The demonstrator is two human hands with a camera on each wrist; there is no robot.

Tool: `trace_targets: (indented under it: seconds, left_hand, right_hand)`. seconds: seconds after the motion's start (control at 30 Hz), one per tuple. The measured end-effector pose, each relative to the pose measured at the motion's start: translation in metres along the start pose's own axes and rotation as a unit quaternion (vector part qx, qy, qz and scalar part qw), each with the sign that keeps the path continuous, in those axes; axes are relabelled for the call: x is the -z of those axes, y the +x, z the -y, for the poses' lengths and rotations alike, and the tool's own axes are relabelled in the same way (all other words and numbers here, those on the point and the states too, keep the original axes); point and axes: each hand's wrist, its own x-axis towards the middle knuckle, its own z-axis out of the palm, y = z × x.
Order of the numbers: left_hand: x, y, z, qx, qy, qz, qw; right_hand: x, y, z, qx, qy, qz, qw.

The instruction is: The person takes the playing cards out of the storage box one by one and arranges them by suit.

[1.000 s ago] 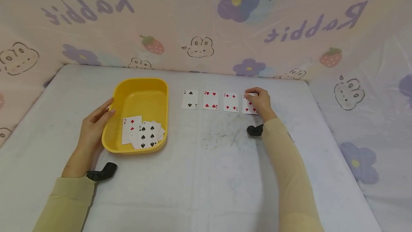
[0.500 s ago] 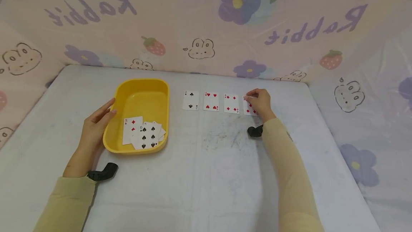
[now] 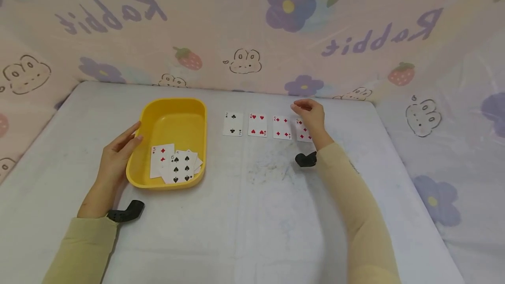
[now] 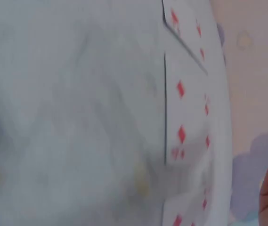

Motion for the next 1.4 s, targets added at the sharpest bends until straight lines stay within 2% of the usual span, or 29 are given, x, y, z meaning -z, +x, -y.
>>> trace_targets:
  seconds: [0.37, 0.77, 1.1, 1.4]
  left_hand:
    - [0.001, 0.001, 0.004, 0.014, -0.016, 0.002, 0.9998]
    - [0.004, 0.002, 0.003, 0.01, 0.024, 0.002, 0.9997]
    - [0.001, 0.002, -0.001, 0.017, -0.008, 0.005, 0.9998]
    - [0.001, 0.0, -0.003, 0.014, -0.006, 0.002, 0.9999]
  right_hand:
    - [-0.04, -0.02, 0.029, 0.027, 0.07, 0.061, 0.995]
    - [-0.098, -0.041, 0.06, 0.064, 0.106, 0.13, 0.984]
    - [-0.144, -0.057, 0.094, 0.064, 0.093, 0.183, 0.977]
    - [-0.179, -0.072, 0.128, 0.066, 0.105, 0.197, 0.973]
